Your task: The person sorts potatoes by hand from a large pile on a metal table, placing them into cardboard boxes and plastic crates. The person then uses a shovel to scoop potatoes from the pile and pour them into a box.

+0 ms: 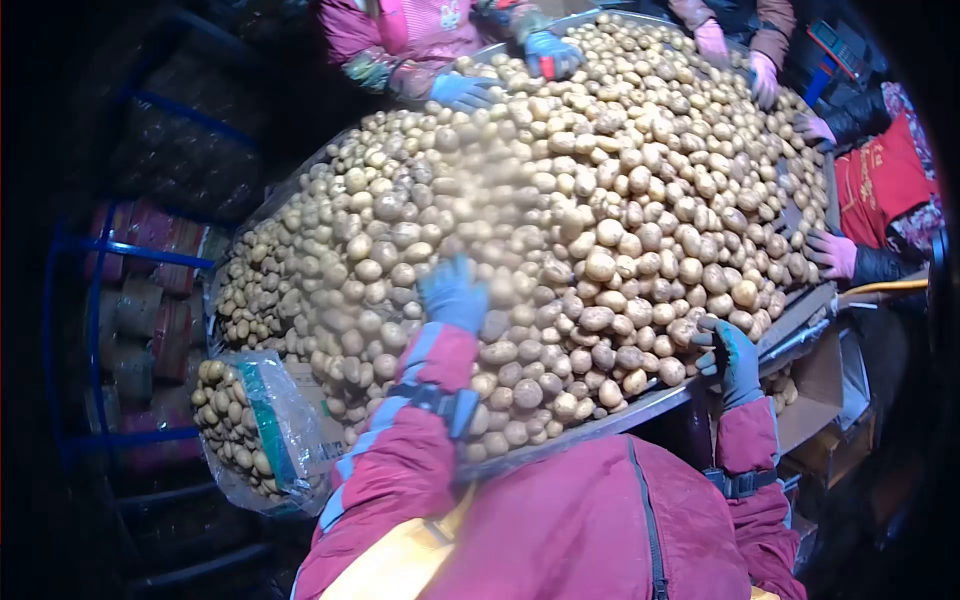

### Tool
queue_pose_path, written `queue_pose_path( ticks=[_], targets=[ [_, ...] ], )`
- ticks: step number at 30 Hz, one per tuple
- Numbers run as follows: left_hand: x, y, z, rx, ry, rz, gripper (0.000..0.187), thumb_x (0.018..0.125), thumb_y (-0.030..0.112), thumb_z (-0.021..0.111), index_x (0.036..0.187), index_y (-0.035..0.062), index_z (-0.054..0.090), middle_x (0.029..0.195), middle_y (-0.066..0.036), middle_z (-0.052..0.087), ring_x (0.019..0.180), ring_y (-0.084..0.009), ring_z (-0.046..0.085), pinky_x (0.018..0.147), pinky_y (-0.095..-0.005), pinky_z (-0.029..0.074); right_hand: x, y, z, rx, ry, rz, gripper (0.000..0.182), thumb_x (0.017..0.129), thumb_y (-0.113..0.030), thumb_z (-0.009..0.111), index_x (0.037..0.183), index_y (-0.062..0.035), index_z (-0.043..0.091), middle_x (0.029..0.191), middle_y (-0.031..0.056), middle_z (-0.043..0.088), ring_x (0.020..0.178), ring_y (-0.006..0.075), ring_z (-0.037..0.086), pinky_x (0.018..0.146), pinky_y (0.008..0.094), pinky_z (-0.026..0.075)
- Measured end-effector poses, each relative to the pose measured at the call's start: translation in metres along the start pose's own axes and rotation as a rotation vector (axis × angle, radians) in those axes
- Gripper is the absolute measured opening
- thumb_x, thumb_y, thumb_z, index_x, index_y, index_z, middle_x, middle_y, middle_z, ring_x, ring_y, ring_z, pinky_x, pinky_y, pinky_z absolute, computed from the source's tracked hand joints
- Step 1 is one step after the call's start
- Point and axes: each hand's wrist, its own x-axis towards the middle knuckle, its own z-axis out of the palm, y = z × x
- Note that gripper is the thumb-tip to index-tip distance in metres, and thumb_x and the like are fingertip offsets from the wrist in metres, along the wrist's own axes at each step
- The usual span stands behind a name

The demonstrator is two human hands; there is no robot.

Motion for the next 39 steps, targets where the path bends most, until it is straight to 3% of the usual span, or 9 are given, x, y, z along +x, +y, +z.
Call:
queue_pose_path(
  ticks=[2, 8, 11, 14, 20, 23, 29, 34, 39],
  targets=[
    [0.015, 0.032, -0.036, -0.237, -0.234, 0.090, 0.070, 0.086, 0.036, 0.066, 0.148, 0.0093, 0.047, 0.137, -0.019, 0.056, 0.122, -0.0349, 0.056, 0.103, -0.0452, 0.044, 0.009, 0.006, 0.009, 0.014, -0.019, -0.003, 0.049, 0.101, -0.043, 0.055, 0.129, -0.0041, 0.064, 0.101, 0.0104, 0.071, 0.056, 0.0108, 0.061, 0.047, 0.0219, 0.048],
    [0.001, 0.079, -0.056, -0.613, 0.091, 0.347, 0.062, 0.082, 0.025, 0.075, 0.138, 0.0092, 0.055, 0.134, -0.021, 0.054, 0.119, -0.0374, 0.056, 0.105, -0.0439, 0.045, 0.021, -0.003, 0.014, 0.020, -0.075, -0.079, 0.049, 0.101, -0.043, 0.055, 0.129, -0.0040, 0.065, 0.099, 0.0126, 0.073, 0.056, 0.0139, 0.062, 0.049, 0.0241, 0.050],
    [0.039, -0.004, -0.070, -0.620, 0.081, -0.007, 0.043, 0.084, 0.034, 0.072, 0.113, 0.0046, 0.060, 0.111, -0.020, 0.057, 0.103, -0.0374, 0.059, 0.086, -0.0471, 0.049, 0.020, 0.001, -0.014, 0.039, -0.048, -0.074, 0.054, 0.101, -0.047, 0.056, 0.130, -0.0030, 0.064, 0.101, 0.0125, 0.074, 0.058, 0.0127, 0.062, 0.051, 0.0232, 0.050],
    [0.060, -0.110, -0.028, 0.223, 0.304, -0.015, 0.065, 0.080, 0.049, 0.075, 0.131, 0.0121, 0.060, 0.132, -0.020, 0.056, 0.132, -0.0349, 0.048, 0.109, -0.0517, 0.036, 0.014, 0.007, -0.036, 0.013, 0.083, -0.093, 0.054, 0.100, -0.046, 0.056, 0.131, -0.0029, 0.063, 0.102, 0.0130, 0.075, 0.057, 0.0128, 0.063, 0.050, 0.0234, 0.051],
    [0.130, -0.087, -0.048, 0.231, -0.354, -0.245, 0.072, 0.087, 0.066, 0.061, 0.135, 0.0119, 0.058, 0.135, -0.020, 0.058, 0.137, -0.0411, 0.045, 0.115, -0.0514, 0.029, 0.015, 0.013, -0.044, 0.045, 0.124, -0.062, 0.051, 0.101, -0.044, 0.055, 0.129, -0.0021, 0.065, 0.101, 0.0138, 0.075, 0.057, 0.0140, 0.063, 0.049, 0.0240, 0.052],
    [0.124, -0.068, -0.033, 0.012, -0.419, -0.305, 0.085, 0.088, 0.072, 0.053, 0.146, 0.0112, 0.047, 0.122, -0.025, 0.066, 0.114, -0.0379, 0.065, 0.101, -0.0494, 0.045, 0.023, 0.011, -0.044, 0.051, 0.128, -0.056, 0.051, 0.101, -0.044, 0.055, 0.129, -0.0021, 0.065, 0.100, 0.0148, 0.075, 0.057, 0.0137, 0.063, 0.049, 0.0235, 0.051],
    [0.067, 0.017, -0.068, -0.329, -0.380, -0.117, 0.086, 0.087, 0.062, 0.063, 0.153, 0.0106, 0.041, 0.122, -0.020, 0.068, 0.111, -0.0415, 0.065, 0.103, -0.0479, 0.045, 0.033, 0.011, -0.018, 0.072, 0.033, -0.049, 0.049, 0.101, -0.043, 0.055, 0.129, -0.0034, 0.064, 0.096, 0.0123, 0.073, 0.055, 0.0113, 0.060, 0.049, 0.0224, 0.048],
    [0.014, 0.045, -0.046, -0.431, 0.097, 0.311, 0.067, 0.087, 0.038, 0.074, 0.144, 0.0078, 0.053, 0.118, -0.020, 0.068, 0.108, -0.0374, 0.065, 0.097, -0.0486, 0.049, 0.034, -0.012, 0.010, 0.064, -0.031, -0.070, 0.050, 0.102, -0.042, 0.055, 0.130, -0.0018, 0.064, 0.096, 0.0112, 0.072, 0.059, 0.0115, 0.062, 0.050, 0.0215, 0.049],
    [0.034, -0.040, -0.070, -0.708, -0.060, -0.139, 0.047, 0.092, 0.035, 0.066, 0.127, 0.0035, 0.065, 0.111, -0.022, 0.069, 0.104, -0.0415, 0.065, 0.092, -0.0466, 0.052, 0.036, -0.012, 0.007, 0.079, -0.040, -0.042, 0.050, 0.102, -0.041, 0.056, 0.131, -0.0017, 0.064, 0.096, 0.0111, 0.072, 0.060, 0.0117, 0.063, 0.051, 0.0218, 0.049]
  ],
)
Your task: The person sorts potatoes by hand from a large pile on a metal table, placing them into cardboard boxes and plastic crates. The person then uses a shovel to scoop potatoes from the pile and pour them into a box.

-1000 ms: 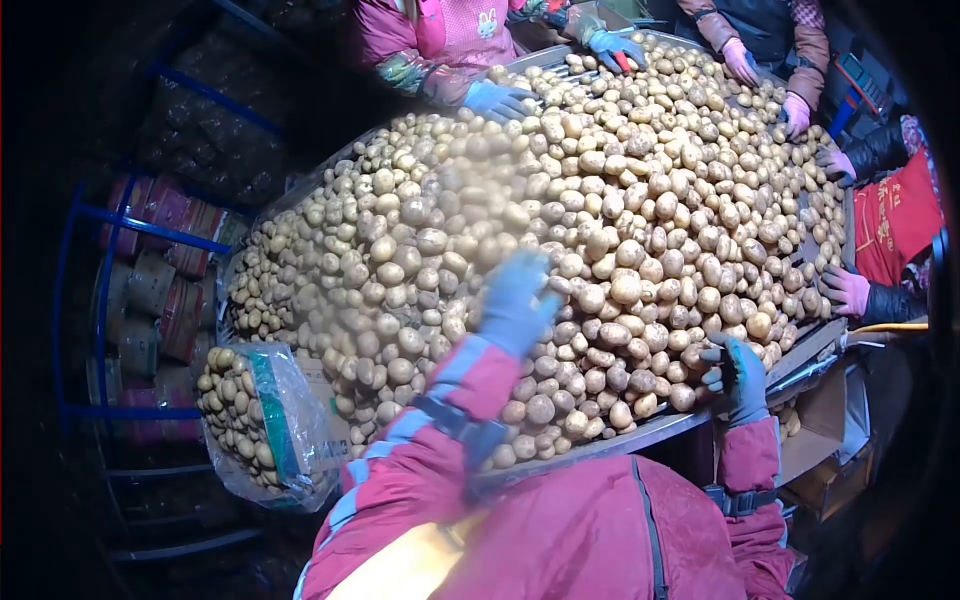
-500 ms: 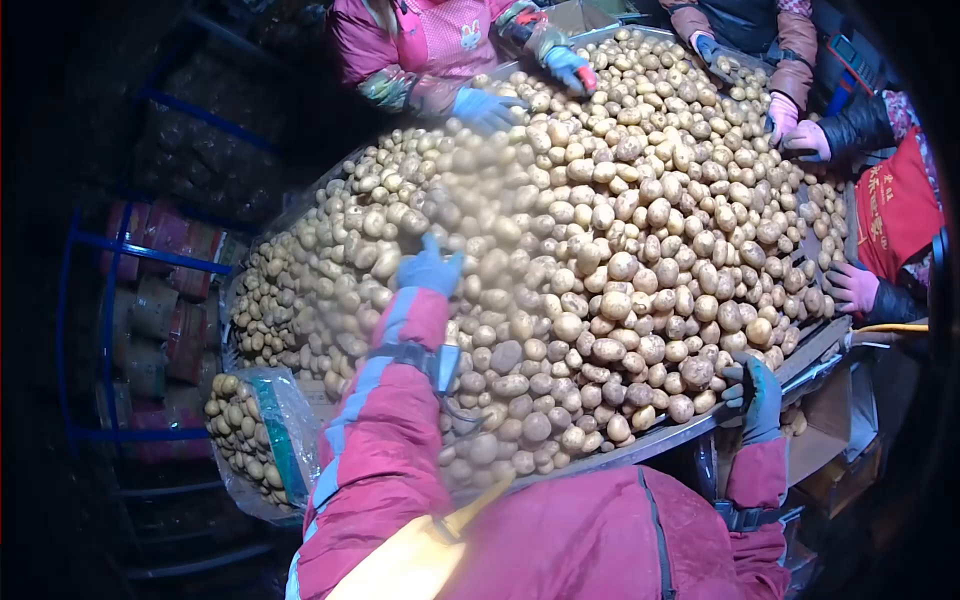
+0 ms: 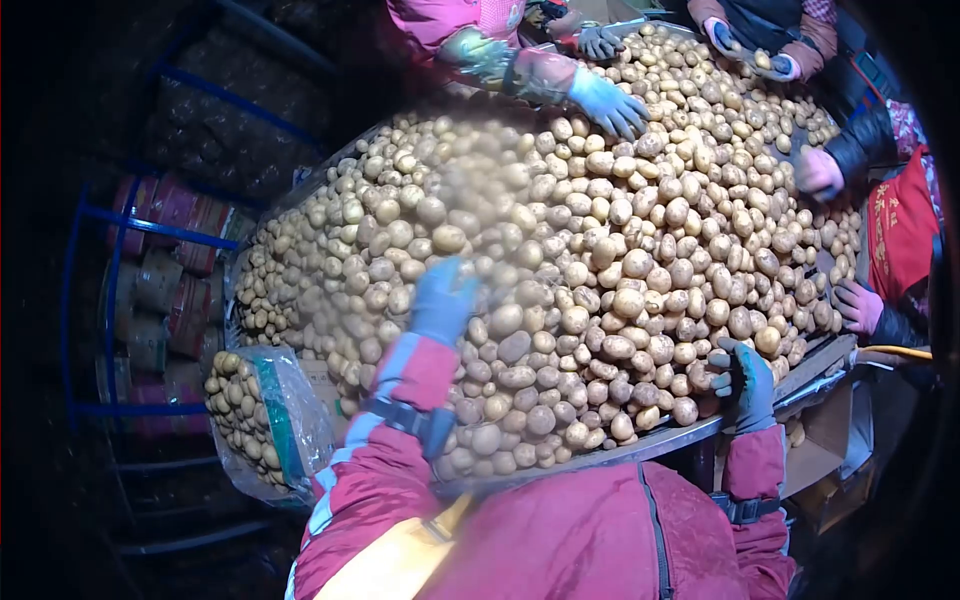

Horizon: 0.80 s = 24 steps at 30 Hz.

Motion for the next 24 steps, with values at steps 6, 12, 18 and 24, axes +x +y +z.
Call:
queue_pose_path(
  ticks=[6, 12, 18, 24],
  targets=[
    [0.043, -0.064, -0.004, 0.264, -0.211, -0.203, 0.055, 0.095, 0.046, 0.062, 0.133, 0.0067, 0.062, 0.126, -0.025, 0.065, 0.115, -0.0401, 0.064, 0.098, -0.0453, 0.050, 0.001, 0.007, 0.001, 0.041, 0.014, 0.024, 0.047, 0.102, -0.040, 0.055, 0.129, -0.0025, 0.062, 0.094, 0.0091, 0.070, 0.056, 0.0098, 0.059, 0.047, 0.0212, 0.044],
    [0.018, 0.028, 0.024, -0.238, -0.206, -0.259, 0.061, 0.092, 0.054, 0.066, 0.137, 0.0131, 0.062, 0.131, -0.020, 0.065, 0.120, -0.0345, 0.063, 0.102, -0.0409, 0.049, 0.001, 0.006, 0.008, -0.014, -0.010, -0.007, 0.051, 0.101, -0.045, 0.055, 0.128, -0.0024, 0.065, 0.097, 0.0116, 0.073, 0.060, 0.0113, 0.063, 0.052, 0.0212, 0.048],
    [0.012, 0.040, 0.061, -0.283, -0.352, -0.101, 0.061, 0.090, 0.056, 0.069, 0.135, 0.0152, 0.063, 0.127, -0.018, 0.068, 0.119, -0.0303, 0.063, 0.102, -0.0386, 0.048, 0.000, -0.010, 0.025, -0.045, -0.076, -0.031, 0.053, 0.101, -0.044, 0.054, 0.131, -0.0014, 0.064, 0.098, 0.0099, 0.072, 0.061, 0.0111, 0.063, 0.053, 0.0209, 0.048],
    [0.015, 0.054, 0.061, -0.851, -0.363, -0.410, 0.054, 0.104, 0.048, 0.053, 0.125, 0.0002, 0.067, 0.115, -0.012, 0.071, 0.109, -0.0187, 0.066, 0.091, -0.0359, 0.053, -0.024, -0.031, 0.059, 0.053, -0.140, 0.037, 0.044, 0.101, -0.038, 0.057, 0.126, -0.0028, 0.065, 0.092, 0.0089, 0.072, 0.060, 0.0127, 0.062, 0.053, 0.0228, 0.049]
  ],
)
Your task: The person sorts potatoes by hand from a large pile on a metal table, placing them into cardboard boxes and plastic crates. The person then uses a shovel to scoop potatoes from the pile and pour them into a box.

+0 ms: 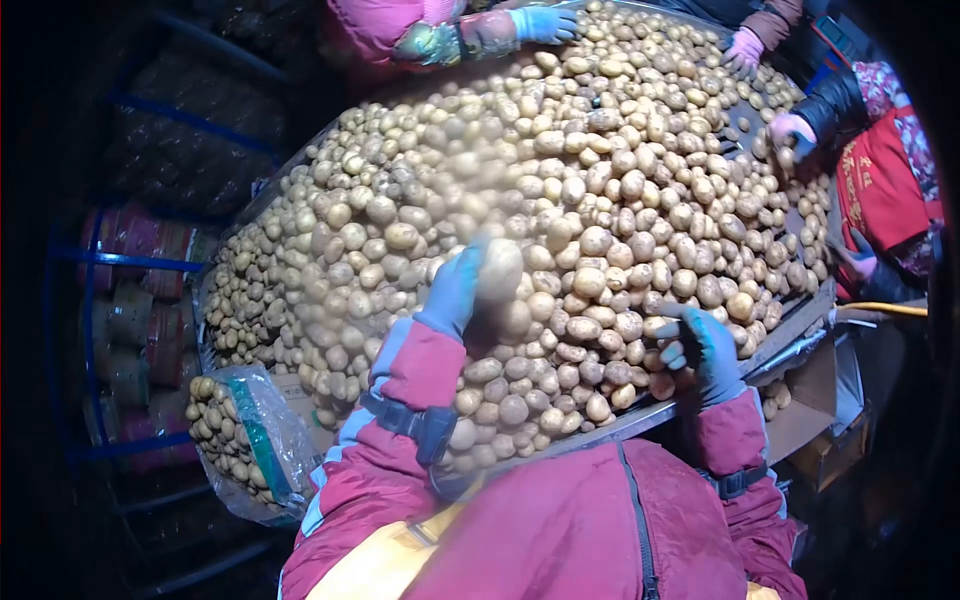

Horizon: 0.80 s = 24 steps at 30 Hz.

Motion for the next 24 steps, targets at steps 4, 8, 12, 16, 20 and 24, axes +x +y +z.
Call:
queue_pose_path(
  ticks=[4, 8, 12, 16, 20, 24],
  targets=[
    [-0.048, 0.024, 0.063, -0.302, -0.248, -0.255, 0.049, 0.102, 0.049, 0.056, 0.125, 0.0069, 0.067, 0.109, -0.009, 0.071, 0.097, -0.0123, 0.067, 0.067, -0.0292, 0.057, -0.014, -0.014, 0.042, 0.099, -0.340, 0.105, 0.062, 0.103, -0.050, 0.051, 0.145, -0.0056, 0.049, 0.126, 0.0156, 0.064, 0.092, 0.0218, 0.070, 0.081, 0.0367, 0.060],
    [-0.081, 0.047, 0.085, -0.068, -0.332, -0.252, 0.043, 0.101, 0.042, 0.060, 0.124, 0.0063, 0.067, 0.105, -0.004, 0.069, 0.086, -0.0105, 0.063, 0.065, -0.0260, 0.052, -0.017, 0.006, 0.057, 0.337, -0.381, 0.218, 0.064, 0.103, -0.053, 0.052, 0.142, -0.0013, 0.050, 0.121, 0.0156, 0.067, 0.088, 0.0269, 0.071, 0.080, 0.0405, 0.062],
    [-0.017, 0.014, -0.029, 0.233, 0.097, 0.091, 0.032, 0.100, 0.029, 0.061, 0.122, 0.0074, 0.067, 0.105, -0.002, 0.068, 0.081, -0.0090, 0.059, 0.069, -0.0263, 0.051, -0.016, 0.031, 0.012, 0.544, -0.521, 0.216, 0.061, 0.102, -0.048, 0.055, 0.130, 0.0057, 0.057, 0.110, 0.0205, 0.071, 0.092, 0.0313, 0.072, 0.077, 0.0397, 0.061],
    [0.065, -0.030, -0.156, 0.539, 0.590, 0.353, 0.049, 0.095, 0.041, 0.068, 0.123, 0.0010, 0.067, 0.109, -0.012, 0.072, 0.086, -0.0241, 0.066, 0.080, -0.0391, 0.056, -0.026, 0.040, -0.011, 0.396, -0.358, 0.213, 0.067, 0.101, -0.051, 0.055, 0.130, 0.0087, 0.056, 0.107, 0.0232, 0.071, 0.084, 0.0328, 0.072, 0.075, 0.0411, 0.060],
    [0.086, -0.026, -0.106, 0.800, 0.586, 0.316, 0.068, 0.087, 0.046, 0.073, 0.134, -0.0004, 0.057, 0.119, -0.025, 0.066, 0.103, -0.0355, 0.066, 0.090, -0.0421, 0.053, -0.021, 0.048, -0.007, 0.445, -0.296, 0.188, 0.070, 0.101, -0.055, 0.053, 0.130, 0.0084, 0.057, 0.108, 0.0234, 0.071, 0.084, 0.0324, 0.073, 0.073, 0.0412, 0.062],
    [0.031, -0.014, -0.023, 0.612, 0.384, 0.366, 0.059, 0.090, 0.033, 0.074, 0.138, 0.0050, 0.055, 0.125, -0.020, 0.062, 0.106, -0.0293, 0.066, 0.092, -0.0389, 0.053, -0.010, 0.048, 0.006, 0.465, -0.316, 0.192, 0.069, 0.102, -0.058, 0.049, 0.119, 0.0074, 0.063, 0.095, 0.0206, 0.073, 0.079, 0.0315, 0.073, 0.071, 0.0397, 0.062]
  ],
)
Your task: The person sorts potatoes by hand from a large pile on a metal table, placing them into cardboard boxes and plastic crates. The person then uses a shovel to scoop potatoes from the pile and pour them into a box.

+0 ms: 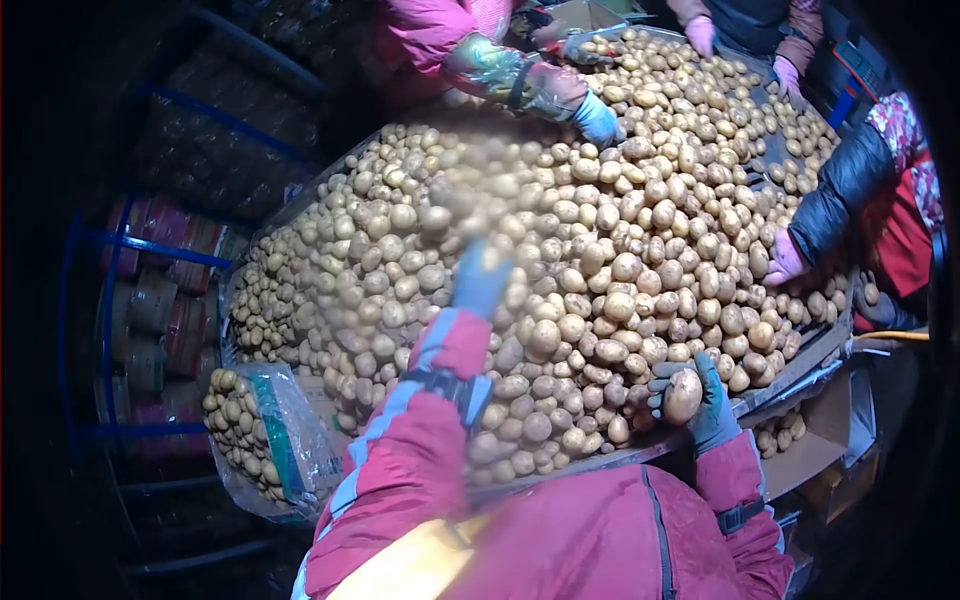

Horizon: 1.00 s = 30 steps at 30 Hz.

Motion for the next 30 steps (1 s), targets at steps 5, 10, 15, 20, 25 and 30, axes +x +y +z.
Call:
queue_pose_path(
  ticks=[5, 10, 15, 20, 25, 30],
  targets=[
    [-0.004, -0.031, -0.035, 0.012, 0.049, 0.119, 0.041, 0.092, 0.026, 0.070, 0.126, 0.0031, 0.066, 0.119, -0.018, 0.068, 0.105, -0.0285, 0.066, 0.097, -0.0368, 0.051, 0.004, 0.001, 0.001, 0.012, 0.068, 0.023, 0.063, 0.104, -0.053, 0.047, 0.108, 0.0069, 0.067, 0.091, 0.0214, 0.074, 0.074, 0.0323, 0.073, 0.067, 0.0403, 0.061],
    [0.073, -0.079, -0.128, 0.741, 0.071, 0.173, 0.046, 0.090, 0.034, 0.069, 0.126, 0.0052, 0.065, 0.120, -0.019, 0.068, 0.109, -0.0357, 0.065, 0.097, -0.0433, 0.050, 0.007, 0.000, -0.005, 0.051, 0.074, 0.106, 0.061, 0.104, -0.049, 0.047, 0.108, 0.0084, 0.067, 0.086, 0.0225, 0.074, 0.069, 0.0338, 0.072, 0.064, 0.0412, 0.061],
    [0.092, -0.100, -0.115, 0.879, 0.163, 0.196, 0.051, 0.085, 0.040, 0.071, 0.122, 0.0063, 0.062, 0.125, -0.019, 0.063, 0.118, -0.0372, 0.058, 0.105, -0.0467, 0.043, 0.010, -0.002, -0.002, -0.014, 0.113, 0.102, 0.060, 0.103, -0.048, 0.049, 0.110, 0.0089, 0.065, 0.083, 0.0217, 0.073, 0.068, 0.0320, 0.072, 0.063, 0.0400, 0.061],
    [0.064, -0.084, -0.107, 0.752, 0.251, 0.472, 0.043, 0.089, 0.034, 0.066, 0.121, 0.0054, 0.061, 0.119, -0.020, 0.063, 0.114, -0.0384, 0.059, 0.098, -0.0456, 0.048, 0.008, -0.004, -0.004, -0.040, 0.142, 0.094, 0.060, 0.105, -0.047, 0.047, 0.113, 0.0102, 0.064, 0.083, 0.0215, 0.073, 0.067, 0.0313, 0.071, 0.063, 0.0387, 0.060],
    [0.015, -0.081, -0.072, 0.645, 0.025, 0.558, 0.014, 0.088, 0.019, 0.063, 0.086, 0.0070, 0.070, 0.091, -0.011, 0.070, 0.099, -0.0350, 0.064, 0.084, -0.0485, 0.051, 0.011, -0.003, 0.008, -0.060, 0.187, 0.111, 0.059, 0.104, -0.047, 0.048, 0.112, 0.0093, 0.065, 0.081, 0.0194, 0.073, 0.065, 0.0294, 0.070, 0.062, 0.0365, 0.059],
    [0.011, -0.084, -0.071, 0.783, -0.173, 0.366, 0.025, 0.089, 0.021, 0.063, 0.109, 0.0062, 0.068, 0.112, -0.015, 0.068, 0.109, -0.0374, 0.062, 0.092, -0.0477, 0.051, 0.010, -0.005, 0.022, -0.093, 0.199, 0.130, 0.058, 0.104, -0.046, 0.049, 0.112, 0.0091, 0.065, 0.082, 0.0181, 0.073, 0.065, 0.0278, 0.070, 0.060, 0.0361, 0.058]
  ],
)
